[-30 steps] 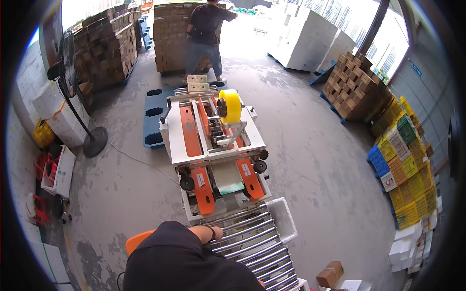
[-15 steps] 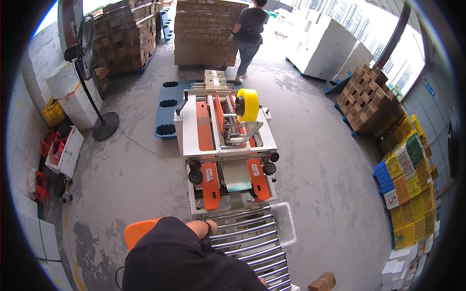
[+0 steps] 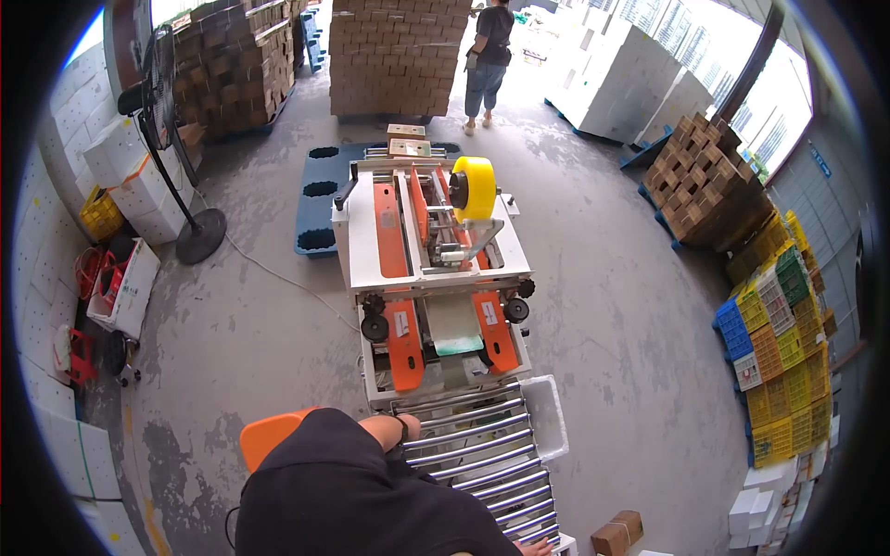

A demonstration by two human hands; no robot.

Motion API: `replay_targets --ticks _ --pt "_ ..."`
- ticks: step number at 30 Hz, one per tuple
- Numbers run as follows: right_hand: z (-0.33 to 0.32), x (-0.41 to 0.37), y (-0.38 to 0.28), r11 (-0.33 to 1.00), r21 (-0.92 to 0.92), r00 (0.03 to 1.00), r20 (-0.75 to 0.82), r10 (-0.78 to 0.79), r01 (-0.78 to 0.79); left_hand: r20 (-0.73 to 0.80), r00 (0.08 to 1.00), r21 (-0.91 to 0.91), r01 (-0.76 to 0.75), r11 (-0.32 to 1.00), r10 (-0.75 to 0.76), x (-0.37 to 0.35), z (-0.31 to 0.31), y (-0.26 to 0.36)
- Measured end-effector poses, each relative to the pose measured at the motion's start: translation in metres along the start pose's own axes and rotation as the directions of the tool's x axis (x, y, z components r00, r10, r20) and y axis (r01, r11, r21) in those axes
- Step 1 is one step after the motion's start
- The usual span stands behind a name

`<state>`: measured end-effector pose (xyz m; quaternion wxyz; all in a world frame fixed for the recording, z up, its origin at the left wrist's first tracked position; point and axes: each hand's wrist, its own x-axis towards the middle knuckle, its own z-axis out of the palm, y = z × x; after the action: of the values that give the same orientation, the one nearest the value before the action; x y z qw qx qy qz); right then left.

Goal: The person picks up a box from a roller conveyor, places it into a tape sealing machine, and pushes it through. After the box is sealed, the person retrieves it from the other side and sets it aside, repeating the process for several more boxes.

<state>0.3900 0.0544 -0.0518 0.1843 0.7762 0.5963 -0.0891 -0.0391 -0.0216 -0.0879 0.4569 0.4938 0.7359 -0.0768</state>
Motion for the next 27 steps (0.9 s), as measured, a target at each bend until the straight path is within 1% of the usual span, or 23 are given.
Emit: replay_targets --ticks 4,7,13,17,20,22,23,24,26,27 --pt "-0.001 -0.001 0.004 1.000 -0.008 1.000 -0.009 0.017 -0.017 -0.014 1.000 -0.003 -0.003 1.000 0.003 -0.002 0.001 -0.004" --pt "-0.001 -0.002 0.009 0.999 -0.013 0.999 -0.015 0.029 -0.029 0.003 1.000 0.015 -0.001 1.000 0.001 -0.014 -0.008 -0.002" --pt "0.000 -0.005 0.020 0.997 -0.018 0.997 -0.019 0.070 -0.070 -0.052 0.999 -0.023 -0.006 1.000 0.005 -0.019 -0.007 -0.006" --pt "0.006 -0.005 0.033 0.994 -0.014 0.993 -0.032 0.109 -0.110 -0.057 0.998 -0.066 0.021 0.998 -0.025 -0.016 -0.003 -0.009" --pt "0.015 -0.001 0.050 0.988 0.000 0.985 -0.087 0.151 -0.152 -0.070 0.997 -0.076 0.020 0.997 -0.025 -0.019 -0.004 -0.009" --pt "0.030 0.002 0.064 0.985 0.067 0.966 -0.192 0.171 -0.161 -0.088 0.996 -0.074 0.007 0.997 -0.014 -0.021 -0.004 -0.009" --pt "0.040 0.005 0.065 0.952 0.296 0.891 -0.448 0.072 0.071 -0.091 0.996 -0.072 0.003 0.997 -0.010 -0.017 -0.001 -0.011" --pt "0.050 0.008 0.066 0.849 0.375 0.744 -0.667 -0.032 0.372 -0.095 0.995 -0.070 -0.001 0.998 -0.006 -0.011 0.005 -0.014" --pt "0.047 0.005 0.065 0.846 0.375 0.740 -0.672 -0.033 0.378 -0.091 0.996 -0.070 0.006 0.998 -0.012 -0.009 0.007 -0.016" --pt "0.034 -0.001 0.063 0.957 0.270 0.895 -0.446 0.029 0.103 -0.082 0.996 -0.071 0.016 0.997 -0.022 -0.014 0.004 -0.014"
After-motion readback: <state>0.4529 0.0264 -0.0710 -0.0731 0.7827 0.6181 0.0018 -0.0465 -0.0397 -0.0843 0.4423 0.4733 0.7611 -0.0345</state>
